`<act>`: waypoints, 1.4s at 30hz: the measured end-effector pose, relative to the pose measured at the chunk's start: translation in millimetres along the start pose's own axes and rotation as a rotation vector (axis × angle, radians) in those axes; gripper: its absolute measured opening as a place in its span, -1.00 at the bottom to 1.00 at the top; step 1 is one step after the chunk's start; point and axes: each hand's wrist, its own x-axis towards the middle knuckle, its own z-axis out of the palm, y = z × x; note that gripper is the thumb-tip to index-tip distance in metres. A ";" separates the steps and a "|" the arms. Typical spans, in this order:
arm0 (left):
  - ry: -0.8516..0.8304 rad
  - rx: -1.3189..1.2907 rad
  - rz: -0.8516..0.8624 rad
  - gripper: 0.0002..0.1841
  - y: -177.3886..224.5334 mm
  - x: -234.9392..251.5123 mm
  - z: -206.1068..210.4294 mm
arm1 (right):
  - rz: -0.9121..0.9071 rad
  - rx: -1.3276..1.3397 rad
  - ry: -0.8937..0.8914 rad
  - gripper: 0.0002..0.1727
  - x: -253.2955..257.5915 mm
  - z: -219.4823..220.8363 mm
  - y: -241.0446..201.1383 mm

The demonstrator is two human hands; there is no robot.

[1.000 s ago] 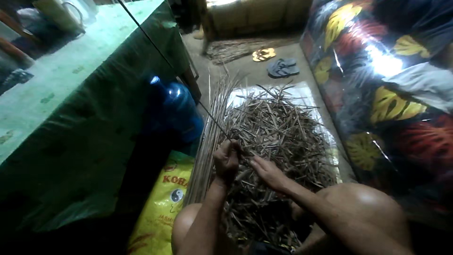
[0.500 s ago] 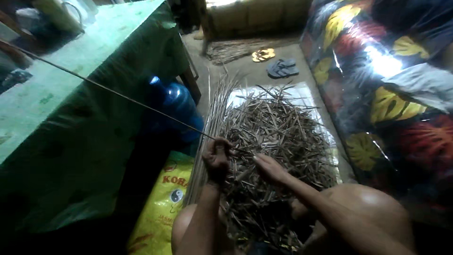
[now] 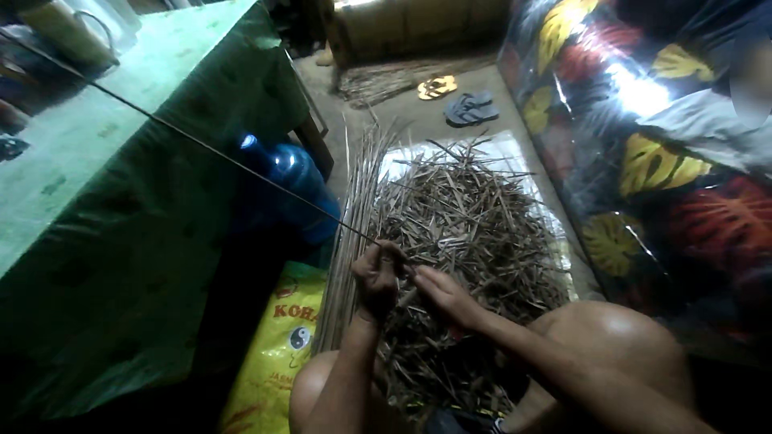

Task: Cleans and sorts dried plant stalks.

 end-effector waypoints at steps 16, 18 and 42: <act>0.062 0.087 0.032 -0.67 -5.6 -1.7 -10.6 | 0.509 -0.314 -0.069 -0.47 23.1 -14.5 41.5; 0.054 0.100 0.039 -0.67 -8.6 -2.8 -8.4 | 0.542 -0.304 -0.089 -0.46 25.6 -15.7 40.8; 0.222 0.148 0.073 -0.71 2.1 7.1 -18.8 | 0.635 -0.246 -0.034 -0.45 28.0 -18.0 54.2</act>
